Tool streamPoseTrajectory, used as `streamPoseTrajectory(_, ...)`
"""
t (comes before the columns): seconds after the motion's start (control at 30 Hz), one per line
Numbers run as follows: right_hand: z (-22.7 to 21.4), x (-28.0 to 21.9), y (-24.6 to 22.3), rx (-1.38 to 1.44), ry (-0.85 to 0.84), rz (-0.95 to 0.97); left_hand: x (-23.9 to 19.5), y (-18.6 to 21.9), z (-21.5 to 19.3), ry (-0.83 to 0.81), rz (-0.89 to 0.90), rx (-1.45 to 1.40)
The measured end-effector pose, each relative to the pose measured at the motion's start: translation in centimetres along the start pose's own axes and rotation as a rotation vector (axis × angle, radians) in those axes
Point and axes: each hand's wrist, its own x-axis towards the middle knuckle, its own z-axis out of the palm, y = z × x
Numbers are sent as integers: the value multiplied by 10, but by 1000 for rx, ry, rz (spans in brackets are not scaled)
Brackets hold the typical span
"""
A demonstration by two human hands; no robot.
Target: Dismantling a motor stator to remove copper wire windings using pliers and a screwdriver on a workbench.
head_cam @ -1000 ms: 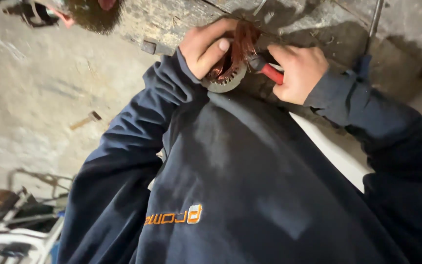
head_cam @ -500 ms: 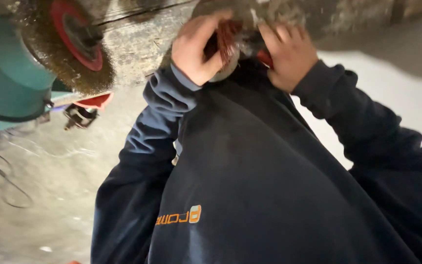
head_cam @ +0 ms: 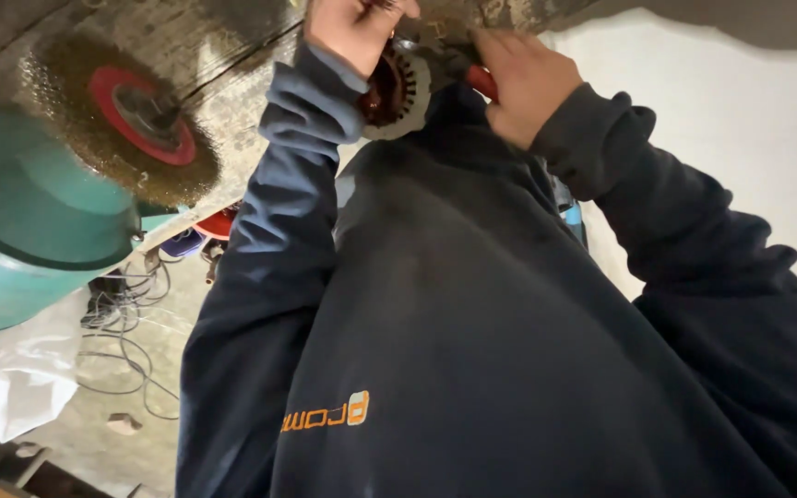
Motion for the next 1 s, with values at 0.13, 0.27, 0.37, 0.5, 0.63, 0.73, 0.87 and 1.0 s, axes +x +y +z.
streamPoseTrajectory(0.13, -6, 9, 8, 82, -95, -10, 1, 6, -1, 13, -28, -96)
streamPoseTrajectory(0.27, -9, 14, 8, 82, -65, -82, 3, 13, -3, 0, -209, -221)
streamPoseTrajectory(0.37, -12, 15, -5, 46, -36, -55, 6, 31, -6, -18, -156, -137)
streamPoseTrajectory(0.5, -10, 13, -40, -74, 90, 18, 9, 50, -14, -42, 36, 188)
streamPoseTrajectory(0.63, -21, 16, -55, -36, 118, 29, 6, 42, -14, -36, 123, 205)
streamPoseTrajectory(0.73, -26, 18, -43, 10, -80, 122, 3, 38, -10, -40, 134, 104)
streamPoseTrajectory(0.87, -21, 26, -5, 204, -304, 36, -6, 51, -4, -23, 30, 124)
streamPoseTrajectory(1.0, -7, 33, 24, 522, -588, 127, -35, 91, 11, 269, -236, 304)
